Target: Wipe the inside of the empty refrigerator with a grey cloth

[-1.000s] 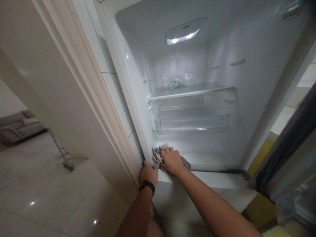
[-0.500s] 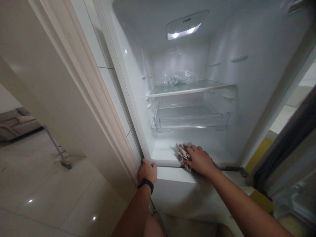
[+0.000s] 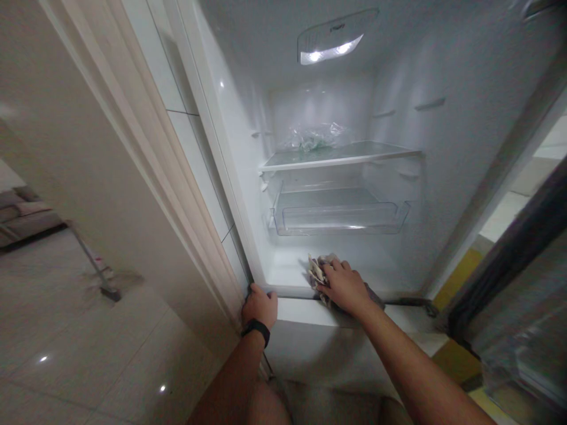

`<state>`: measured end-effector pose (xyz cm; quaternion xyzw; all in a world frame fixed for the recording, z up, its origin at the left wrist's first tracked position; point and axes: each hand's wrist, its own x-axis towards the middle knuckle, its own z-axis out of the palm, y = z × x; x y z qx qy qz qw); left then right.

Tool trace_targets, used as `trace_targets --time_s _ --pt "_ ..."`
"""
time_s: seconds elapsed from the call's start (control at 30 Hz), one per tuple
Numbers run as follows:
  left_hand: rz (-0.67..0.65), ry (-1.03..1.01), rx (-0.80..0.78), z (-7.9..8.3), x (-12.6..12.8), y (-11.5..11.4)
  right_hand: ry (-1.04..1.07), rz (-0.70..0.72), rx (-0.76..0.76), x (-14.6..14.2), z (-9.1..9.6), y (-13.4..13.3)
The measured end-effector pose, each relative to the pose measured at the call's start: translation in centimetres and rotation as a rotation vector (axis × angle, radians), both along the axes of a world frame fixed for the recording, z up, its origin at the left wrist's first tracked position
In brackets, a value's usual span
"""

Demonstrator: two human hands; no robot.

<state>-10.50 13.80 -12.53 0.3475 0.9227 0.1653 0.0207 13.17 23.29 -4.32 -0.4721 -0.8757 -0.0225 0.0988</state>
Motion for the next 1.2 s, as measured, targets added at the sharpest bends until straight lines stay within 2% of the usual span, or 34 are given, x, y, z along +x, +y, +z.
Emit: trace_targets --time_s 0.67,1.03,1.2 --pt "0.002 -0.005 0.0 0.5 0.2 -0.2 0.038 0.073 -0.076 -3.4 0.4 0.0" --pt "0.005 0.013 -0.017 0.3 0.1 -0.1 0.1 0.18 -0.059 -9.9 0.4 -0.8" --pt "0.002 0.027 -0.016 0.1 0.1 -0.1 0.164 0.15 -0.081 -13.1 -0.1 -0.2"
